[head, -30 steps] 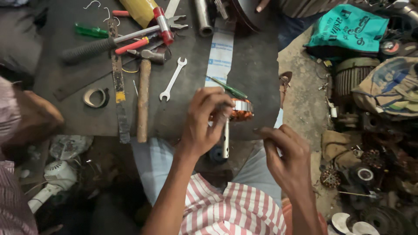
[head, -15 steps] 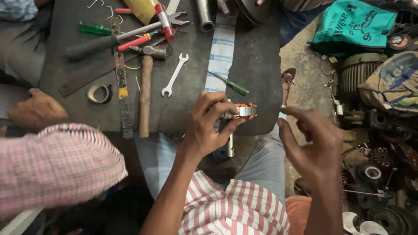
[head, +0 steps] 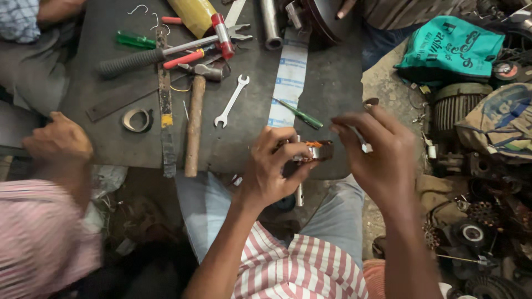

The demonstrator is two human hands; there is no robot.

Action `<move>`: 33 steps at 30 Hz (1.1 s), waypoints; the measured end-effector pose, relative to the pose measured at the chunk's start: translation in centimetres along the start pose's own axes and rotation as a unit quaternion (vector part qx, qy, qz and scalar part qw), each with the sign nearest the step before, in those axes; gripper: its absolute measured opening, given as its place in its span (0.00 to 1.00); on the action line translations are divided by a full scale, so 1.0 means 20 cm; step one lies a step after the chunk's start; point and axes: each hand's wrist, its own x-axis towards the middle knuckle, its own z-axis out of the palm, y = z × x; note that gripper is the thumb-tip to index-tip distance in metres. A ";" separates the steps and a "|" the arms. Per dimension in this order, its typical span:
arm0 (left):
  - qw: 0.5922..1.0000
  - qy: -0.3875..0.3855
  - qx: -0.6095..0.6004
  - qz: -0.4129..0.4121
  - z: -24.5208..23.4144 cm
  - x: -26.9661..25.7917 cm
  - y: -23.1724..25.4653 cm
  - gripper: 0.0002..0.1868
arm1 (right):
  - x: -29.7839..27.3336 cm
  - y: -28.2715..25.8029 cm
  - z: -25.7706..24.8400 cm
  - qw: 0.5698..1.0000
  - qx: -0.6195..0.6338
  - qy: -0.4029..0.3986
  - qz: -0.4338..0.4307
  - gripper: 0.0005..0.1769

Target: The person holds a cylindrical motor stator and repeatedly inserts and adjusts copper wire into its slots by hand. The workbench is cluttered with tools and parts, and the person rotates the stator to access different slots.

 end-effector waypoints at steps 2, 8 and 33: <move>1.000 -0.004 -0.007 -0.004 0.00 -0.01 0.01 0.19 | 0.03 0.01 0.04 1.000 0.002 -0.018 0.011 0.06; 1.000 -0.013 0.009 0.005 0.01 -0.03 0.02 0.19 | 0.05 0.04 0.11 0.996 0.042 -0.058 0.051 0.06; 0.944 -0.032 -0.256 -0.205 0.00 0.00 0.01 0.51 | -0.01 0.06 0.06 0.999 0.001 0.027 0.045 0.07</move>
